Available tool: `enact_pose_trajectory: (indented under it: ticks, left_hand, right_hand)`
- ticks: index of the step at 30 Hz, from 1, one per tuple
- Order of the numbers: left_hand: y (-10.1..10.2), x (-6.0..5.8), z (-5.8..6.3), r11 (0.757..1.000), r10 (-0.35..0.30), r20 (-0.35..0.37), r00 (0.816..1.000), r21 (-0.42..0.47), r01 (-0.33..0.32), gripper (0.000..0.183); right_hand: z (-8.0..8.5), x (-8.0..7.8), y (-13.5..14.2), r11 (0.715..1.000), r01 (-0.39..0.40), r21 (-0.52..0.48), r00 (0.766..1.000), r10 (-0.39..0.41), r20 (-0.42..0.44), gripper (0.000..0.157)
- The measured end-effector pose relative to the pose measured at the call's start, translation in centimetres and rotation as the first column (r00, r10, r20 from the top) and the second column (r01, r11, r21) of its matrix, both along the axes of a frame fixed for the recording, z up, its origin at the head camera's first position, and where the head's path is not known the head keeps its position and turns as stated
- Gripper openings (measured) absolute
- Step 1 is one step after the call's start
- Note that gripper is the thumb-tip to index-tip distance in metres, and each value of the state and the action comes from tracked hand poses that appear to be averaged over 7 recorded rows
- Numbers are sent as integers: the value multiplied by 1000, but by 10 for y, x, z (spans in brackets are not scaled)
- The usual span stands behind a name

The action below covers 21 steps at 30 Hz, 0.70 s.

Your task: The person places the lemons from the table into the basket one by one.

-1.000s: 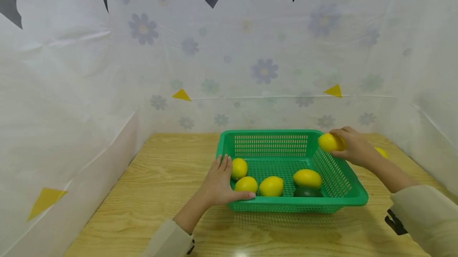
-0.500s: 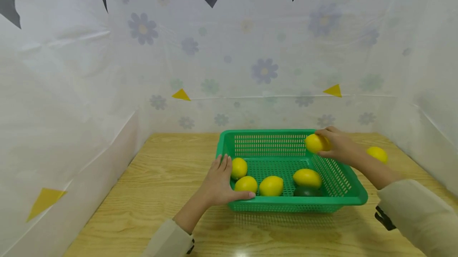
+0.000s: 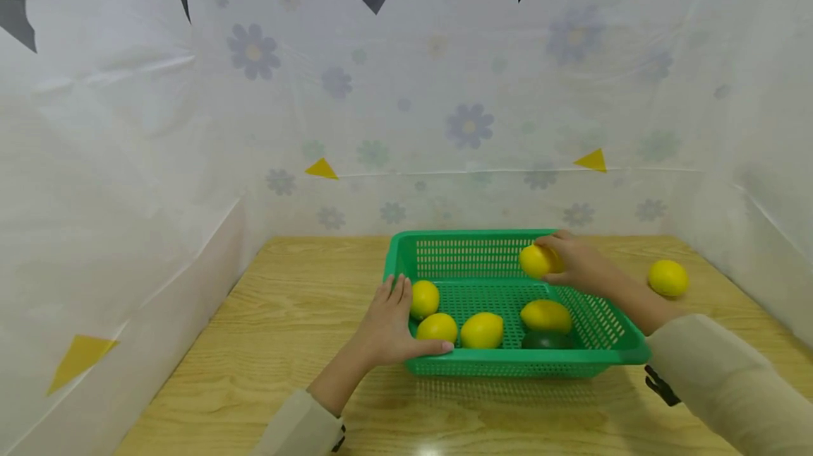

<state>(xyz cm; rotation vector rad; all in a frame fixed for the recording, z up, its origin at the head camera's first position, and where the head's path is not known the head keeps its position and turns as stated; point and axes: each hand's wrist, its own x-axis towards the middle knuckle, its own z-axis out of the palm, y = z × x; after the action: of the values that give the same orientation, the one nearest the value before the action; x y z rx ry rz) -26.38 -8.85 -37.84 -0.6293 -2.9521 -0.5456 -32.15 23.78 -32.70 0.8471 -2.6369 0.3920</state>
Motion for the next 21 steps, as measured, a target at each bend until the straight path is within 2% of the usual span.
enact_pose_trajectory:
  ticks: [5, 21]
  left_hand:
    - [0, 0, 0, 1000, 2, 0, 1000, -3, -2, 116]
    - [0, -1, 0, 1000, 4, -7, 1000, -5, -4, 112]
  right_hand:
    - [-3, 0, -11, 1000, -9, 10, 1000, 10, -12, 48]
    - [-18, -4, -35, 997, -39, 67, 995, 33, 93, 48]
